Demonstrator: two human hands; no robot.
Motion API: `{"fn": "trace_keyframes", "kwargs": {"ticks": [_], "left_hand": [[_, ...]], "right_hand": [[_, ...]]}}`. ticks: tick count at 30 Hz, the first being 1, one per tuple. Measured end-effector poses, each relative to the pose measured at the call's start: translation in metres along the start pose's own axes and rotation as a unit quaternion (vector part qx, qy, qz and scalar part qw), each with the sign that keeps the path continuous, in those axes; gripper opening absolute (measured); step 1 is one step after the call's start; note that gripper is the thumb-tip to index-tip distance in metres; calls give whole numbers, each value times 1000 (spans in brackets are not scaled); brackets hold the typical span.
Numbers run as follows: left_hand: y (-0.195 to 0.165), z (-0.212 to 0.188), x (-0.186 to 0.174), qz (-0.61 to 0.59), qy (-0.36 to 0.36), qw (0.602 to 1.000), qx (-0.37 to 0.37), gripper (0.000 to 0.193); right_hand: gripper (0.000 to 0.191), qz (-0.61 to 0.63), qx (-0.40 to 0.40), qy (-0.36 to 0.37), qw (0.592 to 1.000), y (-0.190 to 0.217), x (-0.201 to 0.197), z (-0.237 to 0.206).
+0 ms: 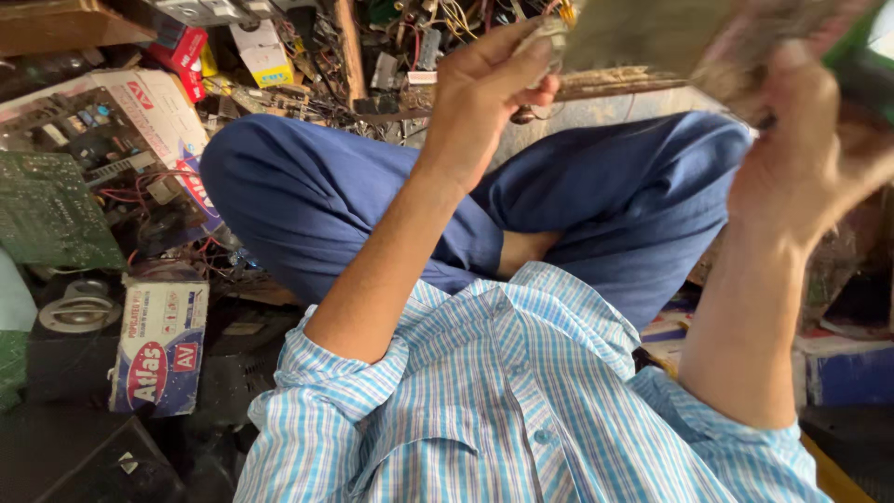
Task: The person sits cross-legged on the floor with a large circuit board on their lap and uses a soldering iron to desolder parts from it. They remove a small component from the board, brush dust off it with a brush, handle and turn over smaller green boards, and set the soldering iron aside.
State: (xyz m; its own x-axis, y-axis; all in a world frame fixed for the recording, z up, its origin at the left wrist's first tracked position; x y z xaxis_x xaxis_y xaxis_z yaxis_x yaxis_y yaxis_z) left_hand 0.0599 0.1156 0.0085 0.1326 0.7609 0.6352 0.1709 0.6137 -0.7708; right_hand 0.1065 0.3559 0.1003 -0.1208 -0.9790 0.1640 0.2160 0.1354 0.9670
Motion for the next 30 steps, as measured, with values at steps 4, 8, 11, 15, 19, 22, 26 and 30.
{"fn": "trace_keyframes", "kwargs": {"ticks": [4, 8, 11, 15, 19, 22, 26, 30], "left_hand": [[-3, 0, -14, -55, -36, 998, 14, 24], [6, 0, -5, -2, -17, 1000, 9, 27], [1, 0, -7, -37, -30, 999, 9, 22], [-14, 2, -12, -100, -17, 995, -13, 21], [-21, 7, -4, -135, -17, 990, -40, 20], [-22, 8, -1, -164, -57, 983, -53, 20], [-22, 8, -4, -172, -102, 979, -47, 18], [-19, 10, 0, -140, -77, 987, -25, 16]], "right_hand": [[67, 4, -1, 20, 1000, -9, -12, -8], [53, -125, -79, -16, 989, -31, -18, -8], [35, -71, -88, -59, 992, -46, -33, -1], [28, -64, -65, -40, 995, -40, -52, -12], [34, -74, -104, 29, 991, -24, -40, -23], [28, -185, -176, 125, 959, -6, -19, -16], [27, -248, -165, 181, 937, 19, -9, -2], [29, -207, -145, 152, 956, 19, -10, -3]]}}
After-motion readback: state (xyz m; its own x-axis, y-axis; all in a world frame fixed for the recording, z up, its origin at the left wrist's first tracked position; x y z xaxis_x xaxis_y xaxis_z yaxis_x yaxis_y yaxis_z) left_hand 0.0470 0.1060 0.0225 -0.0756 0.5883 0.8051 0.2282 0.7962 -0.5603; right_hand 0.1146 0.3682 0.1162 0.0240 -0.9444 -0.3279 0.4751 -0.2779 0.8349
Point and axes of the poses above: each hand's wrist, its own z-axis towards the middle knuckle, its own x-axis out of the palm, y = z × x, the point moved 1 cm from there along z, towards the middle knuckle, and after that the axes turned 1 degree about y, right-handed, at the moved point
